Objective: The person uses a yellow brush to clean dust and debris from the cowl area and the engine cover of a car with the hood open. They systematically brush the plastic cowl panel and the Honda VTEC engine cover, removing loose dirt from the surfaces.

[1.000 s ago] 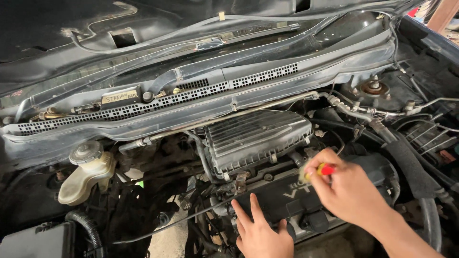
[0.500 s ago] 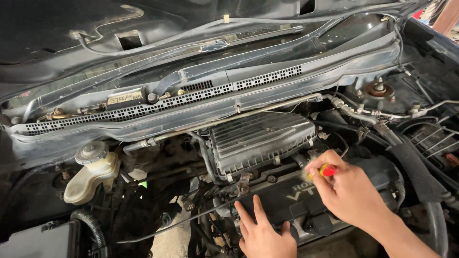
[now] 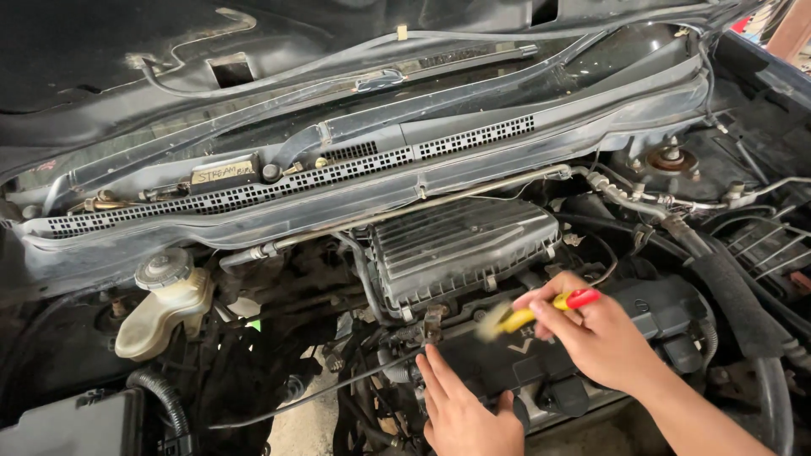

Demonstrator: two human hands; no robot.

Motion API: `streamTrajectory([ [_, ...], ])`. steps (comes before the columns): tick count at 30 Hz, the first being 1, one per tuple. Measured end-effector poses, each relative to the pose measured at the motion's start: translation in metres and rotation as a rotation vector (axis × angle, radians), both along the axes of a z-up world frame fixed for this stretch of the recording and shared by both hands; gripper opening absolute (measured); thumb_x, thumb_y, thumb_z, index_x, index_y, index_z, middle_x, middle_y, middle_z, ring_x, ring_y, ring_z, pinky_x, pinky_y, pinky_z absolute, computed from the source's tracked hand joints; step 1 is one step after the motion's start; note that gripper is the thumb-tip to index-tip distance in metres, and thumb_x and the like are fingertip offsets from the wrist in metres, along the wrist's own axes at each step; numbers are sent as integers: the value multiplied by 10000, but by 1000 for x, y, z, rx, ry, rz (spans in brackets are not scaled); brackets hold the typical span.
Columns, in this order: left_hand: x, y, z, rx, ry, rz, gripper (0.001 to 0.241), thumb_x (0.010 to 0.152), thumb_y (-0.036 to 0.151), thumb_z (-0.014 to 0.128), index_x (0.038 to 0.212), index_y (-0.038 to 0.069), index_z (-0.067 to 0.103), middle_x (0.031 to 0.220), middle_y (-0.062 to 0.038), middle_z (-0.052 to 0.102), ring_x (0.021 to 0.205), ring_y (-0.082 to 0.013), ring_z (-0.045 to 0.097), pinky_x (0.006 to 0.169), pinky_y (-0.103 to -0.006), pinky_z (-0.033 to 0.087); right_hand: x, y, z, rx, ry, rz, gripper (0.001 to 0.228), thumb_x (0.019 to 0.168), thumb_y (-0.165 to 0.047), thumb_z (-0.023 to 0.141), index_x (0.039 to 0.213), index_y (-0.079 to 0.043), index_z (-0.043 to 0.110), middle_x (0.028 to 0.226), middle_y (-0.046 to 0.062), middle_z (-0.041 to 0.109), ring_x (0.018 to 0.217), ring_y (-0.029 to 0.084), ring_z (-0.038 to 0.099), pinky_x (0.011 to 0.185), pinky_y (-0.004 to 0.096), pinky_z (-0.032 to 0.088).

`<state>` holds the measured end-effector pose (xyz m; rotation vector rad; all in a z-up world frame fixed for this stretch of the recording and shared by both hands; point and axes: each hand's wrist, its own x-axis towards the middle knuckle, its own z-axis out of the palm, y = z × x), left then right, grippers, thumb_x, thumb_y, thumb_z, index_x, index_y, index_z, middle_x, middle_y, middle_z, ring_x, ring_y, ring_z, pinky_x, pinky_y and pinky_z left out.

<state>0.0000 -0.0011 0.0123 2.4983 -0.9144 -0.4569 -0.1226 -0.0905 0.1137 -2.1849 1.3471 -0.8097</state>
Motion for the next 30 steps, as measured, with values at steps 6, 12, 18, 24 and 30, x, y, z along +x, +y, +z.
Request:
streamTrajectory([
  [6,0,1,0,-42,-17,33,1459,565,420,1007,1655,220,58,1711,51,208,1407,-208,453,949,-480,531,8,7,-11,-288,-7,51,155,960,-306,600,901,-164,623,971,-118,816,468,100,731,442,274,524],
  [12,2,3,-1,-79,53,37,1481,561,388,1007,1653,198,25,1705,45,225,1437,-215,420,1001,-508,494,13,12,-13,-70,8,50,154,942,-378,597,879,-244,555,1120,-164,859,680,116,864,561,294,569],
  [18,-1,3,-6,-211,49,67,1502,488,407,1021,1637,147,88,1590,-10,425,1357,-261,511,948,-535,516,16,22,-1,181,95,-73,144,912,-391,623,950,-259,665,1067,-240,894,546,66,797,573,243,570],
  [24,1,5,-7,-199,151,84,1551,525,433,1013,1663,143,0,1449,-68,540,1323,-295,536,988,-535,496,21,25,-3,396,-199,5,200,930,-330,626,896,-149,704,1132,-79,921,693,115,843,749,240,612],
  [30,5,11,3,-222,241,70,1557,548,396,1019,1661,94,-27,1520,-122,468,1332,-336,539,1058,-505,463,30,35,-15,459,-265,140,209,961,-269,626,878,-97,710,881,34,890,843,105,833,794,261,555],
])
